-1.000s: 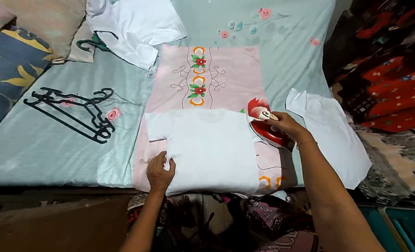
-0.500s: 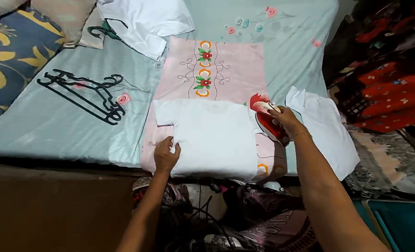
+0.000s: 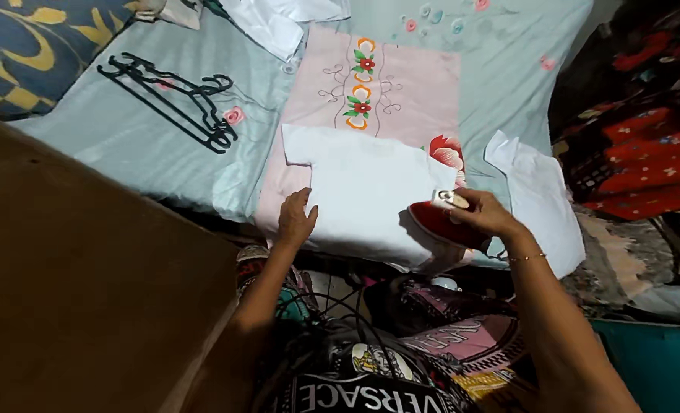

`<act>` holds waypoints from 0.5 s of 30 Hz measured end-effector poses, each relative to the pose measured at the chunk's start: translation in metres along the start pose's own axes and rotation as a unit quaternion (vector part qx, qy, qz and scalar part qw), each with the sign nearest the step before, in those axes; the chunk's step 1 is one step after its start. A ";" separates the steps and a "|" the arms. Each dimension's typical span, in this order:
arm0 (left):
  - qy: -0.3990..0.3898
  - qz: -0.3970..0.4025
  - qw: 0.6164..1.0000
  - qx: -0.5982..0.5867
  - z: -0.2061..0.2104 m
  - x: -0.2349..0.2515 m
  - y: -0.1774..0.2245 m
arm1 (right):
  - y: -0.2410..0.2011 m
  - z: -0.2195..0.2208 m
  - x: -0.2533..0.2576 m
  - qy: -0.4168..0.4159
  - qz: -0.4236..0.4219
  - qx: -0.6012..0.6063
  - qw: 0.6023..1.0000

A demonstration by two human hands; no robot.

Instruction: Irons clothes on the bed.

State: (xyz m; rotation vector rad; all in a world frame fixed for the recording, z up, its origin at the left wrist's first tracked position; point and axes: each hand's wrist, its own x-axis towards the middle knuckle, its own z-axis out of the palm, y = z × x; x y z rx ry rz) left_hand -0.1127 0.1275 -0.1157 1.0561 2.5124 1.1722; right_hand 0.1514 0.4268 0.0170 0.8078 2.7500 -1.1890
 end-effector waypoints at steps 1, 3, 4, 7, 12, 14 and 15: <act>0.001 0.004 1.000 0.002 0.001 -0.003 -0.001 | 0.000 0.017 0.003 -0.028 -0.023 -0.003 0.999; -0.021 -0.010 1.000 0.006 -0.005 -0.006 0.004 | 0.007 0.052 0.010 -0.056 -0.066 -0.007 0.996; -0.042 -0.022 0.999 0.006 -0.010 -0.006 0.008 | 0.009 0.066 0.012 -0.056 -0.081 -0.008 0.995; -0.095 -0.041 0.994 -0.031 -0.030 0.001 0.014 | -0.001 0.086 0.015 -0.038 -0.114 -0.010 0.993; -0.140 -0.058 0.982 -0.111 -0.042 0.014 0.007 | -0.039 0.116 0.033 -0.031 -0.148 -0.012 0.988; -0.139 -0.062 0.982 -0.109 -0.045 0.012 0.005 | -0.061 0.131 0.043 -0.036 -0.166 -0.024 0.985; -0.133 -0.066 0.983 -0.112 -0.048 0.010 0.003 | -0.074 0.138 0.048 -0.040 -0.173 -0.034 0.984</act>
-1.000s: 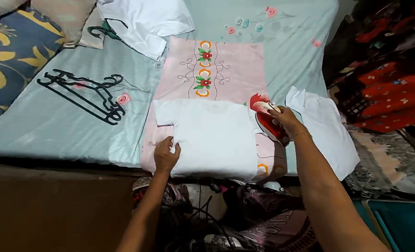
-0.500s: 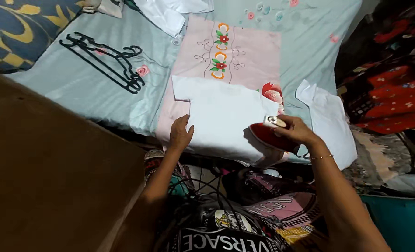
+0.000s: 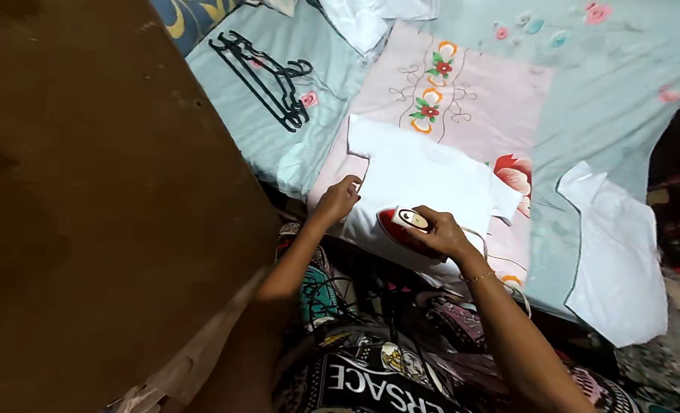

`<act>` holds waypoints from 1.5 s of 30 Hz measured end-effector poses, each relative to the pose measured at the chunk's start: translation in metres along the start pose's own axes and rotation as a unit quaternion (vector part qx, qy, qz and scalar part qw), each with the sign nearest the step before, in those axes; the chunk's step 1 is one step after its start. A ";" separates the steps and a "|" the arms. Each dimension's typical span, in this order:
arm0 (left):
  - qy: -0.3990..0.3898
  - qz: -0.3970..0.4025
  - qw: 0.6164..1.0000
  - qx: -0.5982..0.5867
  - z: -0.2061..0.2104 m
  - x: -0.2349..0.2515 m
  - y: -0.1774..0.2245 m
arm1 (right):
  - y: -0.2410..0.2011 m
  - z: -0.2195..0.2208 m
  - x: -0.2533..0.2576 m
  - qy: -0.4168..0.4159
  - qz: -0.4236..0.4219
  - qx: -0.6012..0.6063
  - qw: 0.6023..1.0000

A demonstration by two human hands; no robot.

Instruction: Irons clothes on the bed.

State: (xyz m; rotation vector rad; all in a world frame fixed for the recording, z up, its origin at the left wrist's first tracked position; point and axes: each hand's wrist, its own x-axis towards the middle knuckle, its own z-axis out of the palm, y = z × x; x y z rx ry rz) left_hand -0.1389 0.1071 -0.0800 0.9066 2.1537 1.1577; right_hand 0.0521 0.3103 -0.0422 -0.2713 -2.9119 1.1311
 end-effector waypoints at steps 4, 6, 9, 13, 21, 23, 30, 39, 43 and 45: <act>0.041 -0.049 0.996 -0.063 -0.017 -0.013 -0.002 | -0.047 0.023 0.037 -0.040 0.002 -0.045 0.998; 0.063 -0.069 0.992 -0.080 -0.025 -0.020 -0.006 | -0.065 0.033 0.053 -0.075 0.019 -0.074 0.994; 0.085 -0.088 0.989 -0.085 -0.026 -0.028 -0.005 | -0.077 0.036 0.061 -0.110 0.033 -0.098 0.989; 0.062 -0.076 0.993 -0.061 -0.022 -0.036 -0.001 | -0.061 0.014 0.042 -0.123 0.042 -0.107 0.986; 0.040 -0.062 0.997 -0.019 -0.006 -0.016 0.008 | 0.061 -0.067 -0.075 -0.034 0.161 -0.075 0.983; 0.043 -0.044 0.998 0.011 -0.002 -0.011 0.008 | 0.079 -0.086 -0.096 0.003 0.196 -0.038 0.980; 0.009 -0.066 0.994 0.086 -0.005 -0.001 0.020 | 0.127 -0.141 -0.112 0.231 0.390 -0.027 0.891; -0.004 -0.089 0.989 0.115 -0.007 0.008 0.031 | 0.152 -0.098 -0.063 0.263 0.406 -0.200 0.852; 0.032 -0.066 0.992 0.103 -0.007 0.019 0.034 | 0.158 -0.070 -0.048 0.230 0.424 -0.255 0.838; 0.055 -0.035 0.990 0.122 -0.007 0.034 0.035 | 0.153 -0.074 -0.048 0.251 0.419 -0.241 0.839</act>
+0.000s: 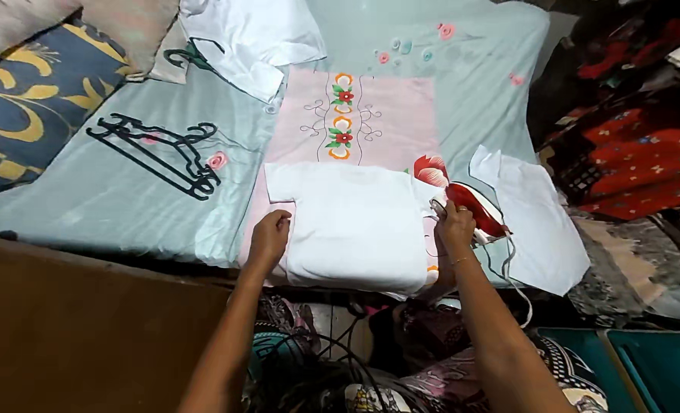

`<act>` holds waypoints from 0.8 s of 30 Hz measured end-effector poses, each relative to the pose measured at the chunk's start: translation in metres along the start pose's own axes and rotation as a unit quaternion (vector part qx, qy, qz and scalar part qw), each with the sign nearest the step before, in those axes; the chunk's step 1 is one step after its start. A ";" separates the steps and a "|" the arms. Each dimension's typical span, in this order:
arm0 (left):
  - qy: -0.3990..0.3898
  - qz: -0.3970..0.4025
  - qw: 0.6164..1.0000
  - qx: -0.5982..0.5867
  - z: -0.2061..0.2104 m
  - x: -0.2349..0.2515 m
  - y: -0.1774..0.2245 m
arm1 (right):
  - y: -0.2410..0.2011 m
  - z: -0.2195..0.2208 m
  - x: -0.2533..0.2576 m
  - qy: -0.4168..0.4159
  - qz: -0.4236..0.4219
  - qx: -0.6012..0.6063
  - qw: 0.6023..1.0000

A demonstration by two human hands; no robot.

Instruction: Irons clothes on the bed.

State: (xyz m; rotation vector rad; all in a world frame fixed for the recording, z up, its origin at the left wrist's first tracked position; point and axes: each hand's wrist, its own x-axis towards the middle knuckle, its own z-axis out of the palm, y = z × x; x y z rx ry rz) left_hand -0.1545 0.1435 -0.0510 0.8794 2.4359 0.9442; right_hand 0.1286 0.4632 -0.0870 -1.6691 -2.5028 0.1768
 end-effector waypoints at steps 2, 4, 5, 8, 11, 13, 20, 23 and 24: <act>0.034 0.053 0.998 0.025 0.003 0.022 0.001 | -0.004 -0.009 0.002 0.066 -0.029 0.037 0.997; 0.044 0.090 0.994 0.051 0.000 0.048 0.010 | -0.020 -0.019 0.008 0.110 -0.075 0.088 0.987; 0.038 0.101 0.992 0.063 -0.002 0.063 0.016 | -0.033 -0.027 0.013 0.087 -0.092 0.107 0.986; 0.024 0.135 0.983 0.122 -0.001 0.113 0.017 | -0.065 -0.034 0.045 -0.038 -0.126 0.127 0.983; -0.047 0.085 0.978 0.182 -0.001 0.151 0.011 | -0.077 -0.016 0.083 -0.149 -0.132 0.107 0.974; -0.079 0.050 0.970 0.224 -0.003 0.165 0.010 | -0.079 -0.003 0.098 -0.210 -0.116 0.094 0.966; -0.118 0.116 0.976 0.145 -0.030 0.160 0.016 | -0.067 -0.021 0.061 -0.125 -0.098 0.252 0.955; -0.061 0.180 0.981 0.026 -0.058 0.120 0.019 | -0.052 -0.057 0.010 -0.029 -0.134 0.349 0.927; -0.045 0.197 0.979 -0.003 -0.070 0.101 0.023 | -0.047 -0.070 -0.006 0.007 -0.153 0.376 0.914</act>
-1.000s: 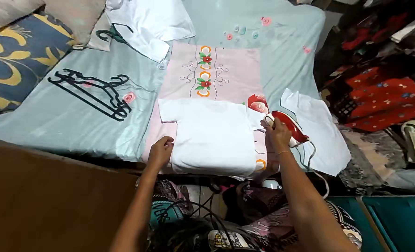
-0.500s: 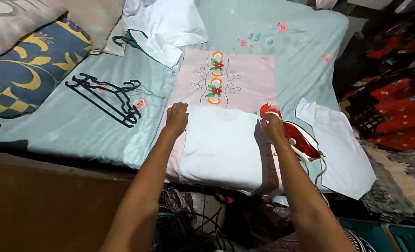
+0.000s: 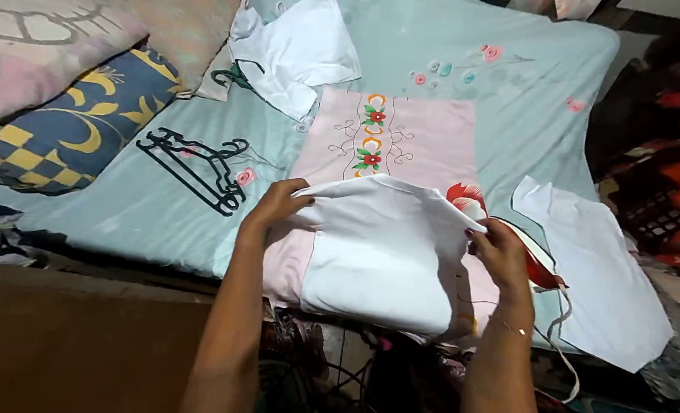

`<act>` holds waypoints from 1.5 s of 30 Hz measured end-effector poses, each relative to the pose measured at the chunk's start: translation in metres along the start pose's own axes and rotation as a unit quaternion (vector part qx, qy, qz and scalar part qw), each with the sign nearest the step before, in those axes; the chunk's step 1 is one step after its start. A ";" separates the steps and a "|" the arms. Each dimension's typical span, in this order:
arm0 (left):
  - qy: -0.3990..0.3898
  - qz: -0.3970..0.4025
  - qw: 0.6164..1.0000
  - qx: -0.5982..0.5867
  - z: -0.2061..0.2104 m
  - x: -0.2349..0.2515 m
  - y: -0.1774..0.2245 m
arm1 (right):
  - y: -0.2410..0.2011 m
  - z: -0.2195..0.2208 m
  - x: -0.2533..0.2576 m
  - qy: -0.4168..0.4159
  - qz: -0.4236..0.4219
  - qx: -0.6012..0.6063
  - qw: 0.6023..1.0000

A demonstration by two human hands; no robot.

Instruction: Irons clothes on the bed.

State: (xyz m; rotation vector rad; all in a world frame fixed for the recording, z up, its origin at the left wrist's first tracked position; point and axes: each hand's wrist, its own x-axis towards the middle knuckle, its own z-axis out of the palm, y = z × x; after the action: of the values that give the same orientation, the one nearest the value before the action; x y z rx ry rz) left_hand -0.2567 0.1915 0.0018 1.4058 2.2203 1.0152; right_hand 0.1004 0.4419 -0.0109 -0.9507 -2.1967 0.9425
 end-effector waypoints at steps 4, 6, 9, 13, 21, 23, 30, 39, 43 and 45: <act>0.091 0.083 0.991 -0.049 -0.045 -0.059 0.046 | -0.049 -0.045 -0.034 0.122 -0.152 0.023 0.981; 0.135 0.125 0.982 -0.052 -0.067 -0.070 0.065 | -0.071 -0.060 -0.036 0.184 -0.193 0.009 0.964; 0.182 0.140 0.973 -0.009 -0.092 -0.056 0.084 | -0.092 -0.068 -0.014 0.252 -0.197 -0.030 0.947; 0.160 0.103 0.978 0.087 -0.106 0.014 0.091 | -0.102 -0.058 0.055 0.227 -0.143 -0.133 0.954; 0.153 -0.066 0.970 0.178 -0.031 0.149 0.045 | -0.056 0.017 0.183 0.068 -0.025 -0.161 0.984; 0.116 -0.049 0.975 0.181 0.018 0.132 0.037 | -0.043 0.036 0.148 -0.003 -0.027 -0.159 0.987; -0.087 -0.057 0.976 0.189 0.137 -0.012 0.006 | 0.010 0.092 -0.013 -0.216 0.046 -0.175 0.959; -0.012 -0.164 0.985 0.062 0.108 -0.076 0.025 | 0.034 -0.001 -0.026 -0.014 0.190 -0.269 0.944; 0.001 -0.232 0.972 -0.023 0.103 -0.076 0.031 | 0.054 0.002 -0.024 -0.080 0.259 -0.351 0.896; 0.003 -0.268 0.961 -0.059 0.103 -0.074 0.031 | 0.055 0.001 -0.024 -0.090 0.285 -0.387 0.872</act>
State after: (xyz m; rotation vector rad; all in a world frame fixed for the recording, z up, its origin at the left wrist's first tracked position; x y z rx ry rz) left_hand -0.1404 0.1748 -0.0547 0.6818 2.3074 0.9304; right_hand 0.1350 0.4505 -0.0586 -2.0362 -2.5441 0.3323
